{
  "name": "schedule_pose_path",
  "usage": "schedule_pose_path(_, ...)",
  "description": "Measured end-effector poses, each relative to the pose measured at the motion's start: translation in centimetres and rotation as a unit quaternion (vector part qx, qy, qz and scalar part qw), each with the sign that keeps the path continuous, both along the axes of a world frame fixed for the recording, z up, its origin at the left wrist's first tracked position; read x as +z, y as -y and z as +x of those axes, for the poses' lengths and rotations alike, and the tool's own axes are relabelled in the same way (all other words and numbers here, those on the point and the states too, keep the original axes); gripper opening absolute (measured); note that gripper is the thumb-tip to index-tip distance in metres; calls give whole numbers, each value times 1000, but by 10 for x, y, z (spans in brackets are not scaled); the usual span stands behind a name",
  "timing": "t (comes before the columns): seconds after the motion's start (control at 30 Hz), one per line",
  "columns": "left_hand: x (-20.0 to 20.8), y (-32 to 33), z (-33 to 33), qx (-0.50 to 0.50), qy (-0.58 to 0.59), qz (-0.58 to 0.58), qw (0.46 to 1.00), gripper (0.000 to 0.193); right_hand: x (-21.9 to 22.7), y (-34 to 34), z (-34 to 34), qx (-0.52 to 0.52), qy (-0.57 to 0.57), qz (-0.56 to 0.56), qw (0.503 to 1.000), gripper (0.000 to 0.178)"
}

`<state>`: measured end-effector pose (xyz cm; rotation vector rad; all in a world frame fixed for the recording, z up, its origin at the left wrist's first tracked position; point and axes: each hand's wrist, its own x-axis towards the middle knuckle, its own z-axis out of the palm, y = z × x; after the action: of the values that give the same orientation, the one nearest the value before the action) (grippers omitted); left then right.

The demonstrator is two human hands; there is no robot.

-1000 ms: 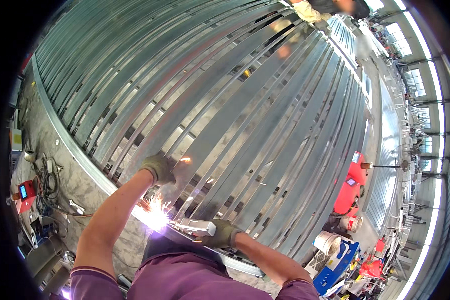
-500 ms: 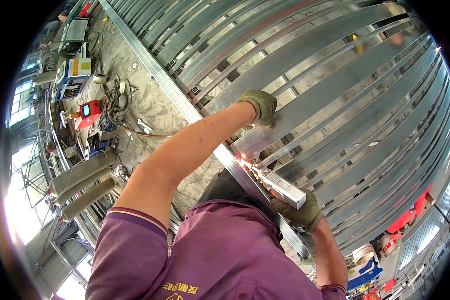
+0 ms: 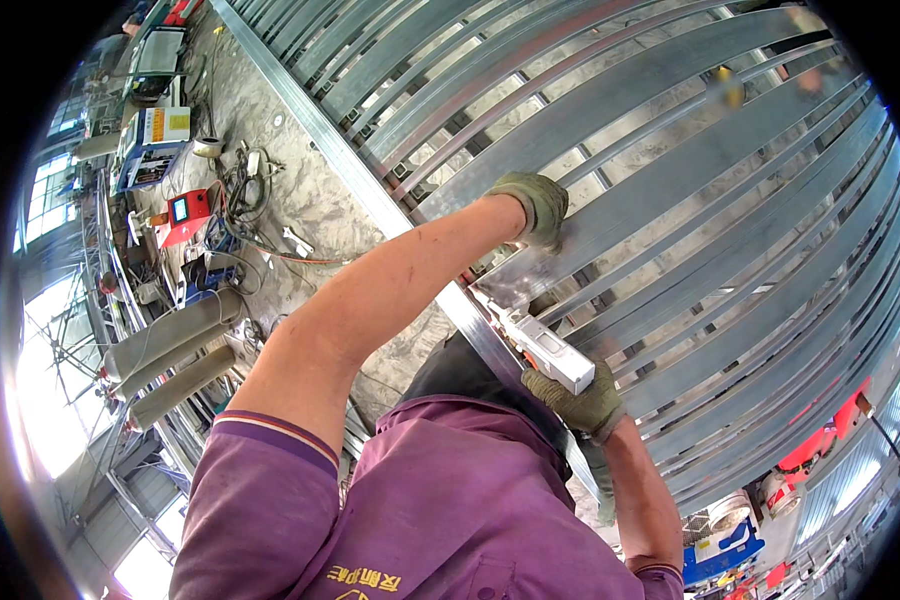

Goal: The person welds metal bars onto a metal frame using a handheld welding tool. They move the tool along the joints to create welds, producing bright sparks and smoke. The person wears gloves and a purple shirt while working in a workshop.

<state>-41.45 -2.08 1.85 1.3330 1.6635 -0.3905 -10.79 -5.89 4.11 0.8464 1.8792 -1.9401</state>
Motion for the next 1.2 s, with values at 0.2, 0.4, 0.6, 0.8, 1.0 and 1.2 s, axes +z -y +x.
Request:
schedule_pose_path(0.2, -14, 2, 0, 4, 4, 18, 1000, 33, -3, 2, -3, -2, 39, -24, 999, 49)
schedule_pose_path(0.4, -7, 2, -2, 17, 10, 6, 1000, 34, -15, 6, 1, 11, 29, 12, 999, 47)
schedule_pose_path(0.6, -14, 0, -1, 26, 15, -1, 1000, 37, -24, 11, 9, -10, 20, 17, 1000, 43)
schedule_pose_path(0.8, -7, -1, -1, 26, 17, -18, 999, 39, -21, 8, 8, -12, 29, -1, 1000, 43)
schedule_pose_path(1.0, -2, -2, 0, 37, 18, -26, 999, 40, -26, 10, 11, 0, 23, 12, 1000, 42)
schedule_pose_path(1.2, -14, -2, 1, 13, 10, -15, 1000, 41, -7, 5, 3, -16, 38, -11, 999, 41)
